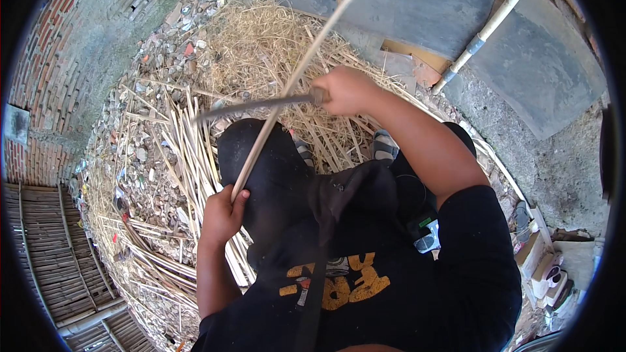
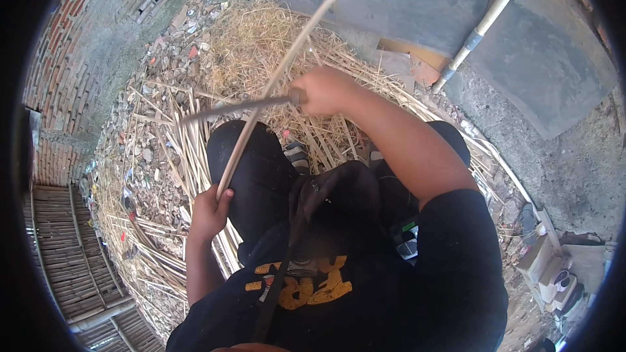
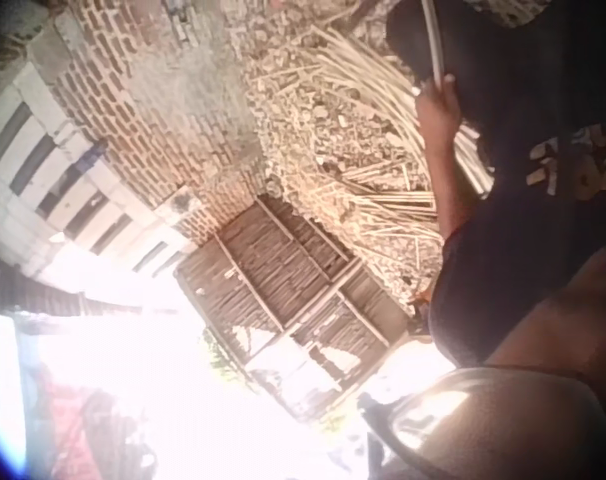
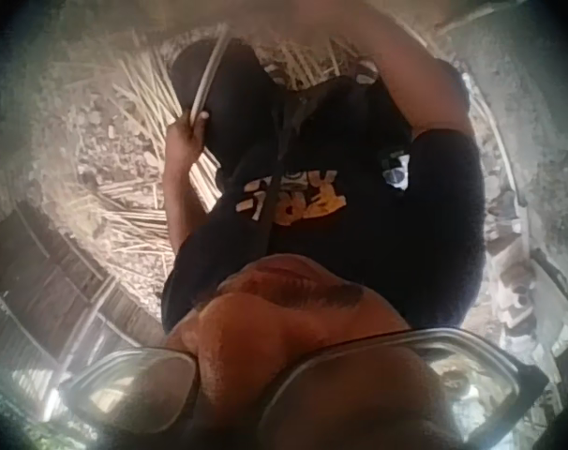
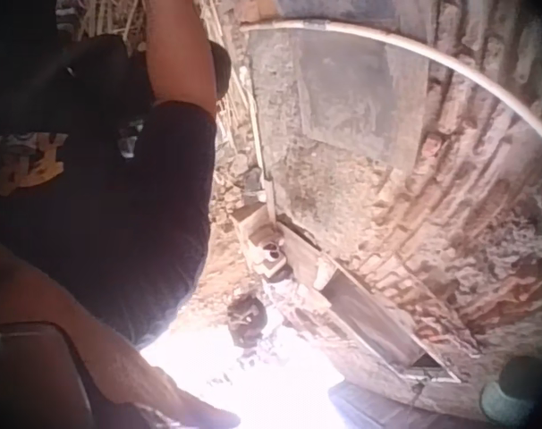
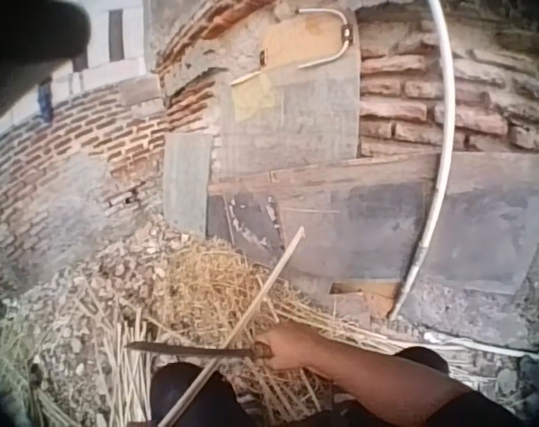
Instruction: The person strips layers from a bamboo stick using a blade.
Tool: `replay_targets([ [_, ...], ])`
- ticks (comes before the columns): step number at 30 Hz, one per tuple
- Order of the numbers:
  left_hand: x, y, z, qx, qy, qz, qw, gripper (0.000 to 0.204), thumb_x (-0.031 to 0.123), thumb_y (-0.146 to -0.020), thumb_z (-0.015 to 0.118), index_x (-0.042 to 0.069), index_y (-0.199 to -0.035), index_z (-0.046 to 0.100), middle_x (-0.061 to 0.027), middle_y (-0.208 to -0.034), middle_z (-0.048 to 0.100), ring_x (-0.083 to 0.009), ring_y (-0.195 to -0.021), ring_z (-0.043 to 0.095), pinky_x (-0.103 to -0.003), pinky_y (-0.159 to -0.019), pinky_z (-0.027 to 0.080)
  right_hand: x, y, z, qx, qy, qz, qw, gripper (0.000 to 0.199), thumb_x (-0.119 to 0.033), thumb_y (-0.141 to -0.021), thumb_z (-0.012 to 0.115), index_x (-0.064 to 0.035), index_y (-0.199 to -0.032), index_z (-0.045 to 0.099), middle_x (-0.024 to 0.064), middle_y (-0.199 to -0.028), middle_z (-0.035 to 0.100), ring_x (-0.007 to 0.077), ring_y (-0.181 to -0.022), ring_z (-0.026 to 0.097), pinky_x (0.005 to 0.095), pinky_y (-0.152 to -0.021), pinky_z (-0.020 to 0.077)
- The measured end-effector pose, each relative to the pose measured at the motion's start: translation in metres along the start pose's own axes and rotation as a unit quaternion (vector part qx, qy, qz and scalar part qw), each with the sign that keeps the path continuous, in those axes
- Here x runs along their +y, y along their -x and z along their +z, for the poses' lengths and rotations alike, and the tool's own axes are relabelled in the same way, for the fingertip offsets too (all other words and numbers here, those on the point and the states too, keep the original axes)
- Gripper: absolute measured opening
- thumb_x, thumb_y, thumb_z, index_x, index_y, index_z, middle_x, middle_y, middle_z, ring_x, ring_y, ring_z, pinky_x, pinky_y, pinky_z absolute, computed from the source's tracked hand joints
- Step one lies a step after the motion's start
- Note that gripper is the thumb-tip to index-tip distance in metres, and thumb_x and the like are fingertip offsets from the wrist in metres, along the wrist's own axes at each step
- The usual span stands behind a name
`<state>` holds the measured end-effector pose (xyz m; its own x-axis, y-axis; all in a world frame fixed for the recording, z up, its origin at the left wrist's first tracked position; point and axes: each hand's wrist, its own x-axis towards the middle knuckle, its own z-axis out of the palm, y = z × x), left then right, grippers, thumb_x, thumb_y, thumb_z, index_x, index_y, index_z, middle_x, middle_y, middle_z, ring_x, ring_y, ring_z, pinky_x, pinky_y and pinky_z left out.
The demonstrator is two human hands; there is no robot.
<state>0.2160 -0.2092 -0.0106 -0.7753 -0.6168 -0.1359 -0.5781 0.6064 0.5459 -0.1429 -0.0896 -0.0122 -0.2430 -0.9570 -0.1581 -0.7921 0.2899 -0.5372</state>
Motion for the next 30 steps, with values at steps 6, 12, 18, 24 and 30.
replay_targets([
  [6,-0.009,0.004,-0.002,0.007,0.023,-0.008,1.000,0.035,0.029,-0.102,0.063,-0.003,-0.087,0.062,-0.0191,-0.061,0.057,-0.0329,-0.055,0.059,-0.042,-0.056,0.045,0.014,-0.009,0.008,0.087,-0.025,-0.014,0.996,0.017,-0.017,-0.077,0.067,-0.0110,-0.093,0.070,0.0153,-0.077,0.068,0.0357,-0.078,0.069,0.0465,-0.072,0.0546],
  [12,-0.002,0.001,0.002,0.026,0.016,-0.013,0.999,0.036,0.029,-0.102,0.063,-0.003,-0.085,0.060,-0.0234,-0.064,0.059,-0.0418,-0.058,0.060,-0.045,-0.056,0.044,-0.001,-0.014,0.006,0.059,0.000,-0.028,0.998,0.019,-0.018,-0.079,0.067,-0.0095,-0.096,0.071,0.0154,-0.078,0.069,0.0361,-0.077,0.069,0.0461,-0.074,0.0551],
  [18,-0.008,0.005,-0.002,0.017,-0.001,0.000,1.000,0.037,0.028,-0.101,0.064,-0.002,-0.082,0.059,-0.0237,-0.063,0.059,-0.0440,-0.059,0.060,-0.046,-0.055,0.044,0.039,-0.012,-0.009,0.184,-0.015,0.020,0.983,0.022,-0.016,-0.080,0.067,-0.0072,-0.099,0.071,0.0170,-0.079,0.069,0.0352,-0.077,0.070,0.0461,-0.073,0.0561],
  [24,-0.008,0.009,0.003,0.022,0.003,0.006,1.000,0.038,0.029,-0.101,0.064,-0.002,-0.081,0.059,-0.0229,-0.061,0.058,-0.0424,-0.056,0.058,-0.045,-0.054,0.043,-0.019,0.004,-0.007,0.020,0.021,-0.022,0.999,0.016,-0.016,-0.082,0.066,-0.0119,-0.097,0.072,0.0122,-0.080,0.070,0.0306,-0.078,0.070,0.0459,-0.075,0.0563],
  [30,-0.009,0.006,-0.005,0.031,-0.029,0.021,0.999,0.038,0.029,-0.101,0.064,-0.002,-0.079,0.058,-0.0227,-0.060,0.056,-0.0419,-0.055,0.057,-0.045,-0.054,0.043,0.059,-0.013,-0.028,0.118,-0.045,0.113,0.986,0.026,-0.019,-0.079,0.067,-0.0069,-0.102,0.071,0.0186,-0.090,0.072,0.0349,-0.088,0.070,0.0453,-0.083,0.0560],
])
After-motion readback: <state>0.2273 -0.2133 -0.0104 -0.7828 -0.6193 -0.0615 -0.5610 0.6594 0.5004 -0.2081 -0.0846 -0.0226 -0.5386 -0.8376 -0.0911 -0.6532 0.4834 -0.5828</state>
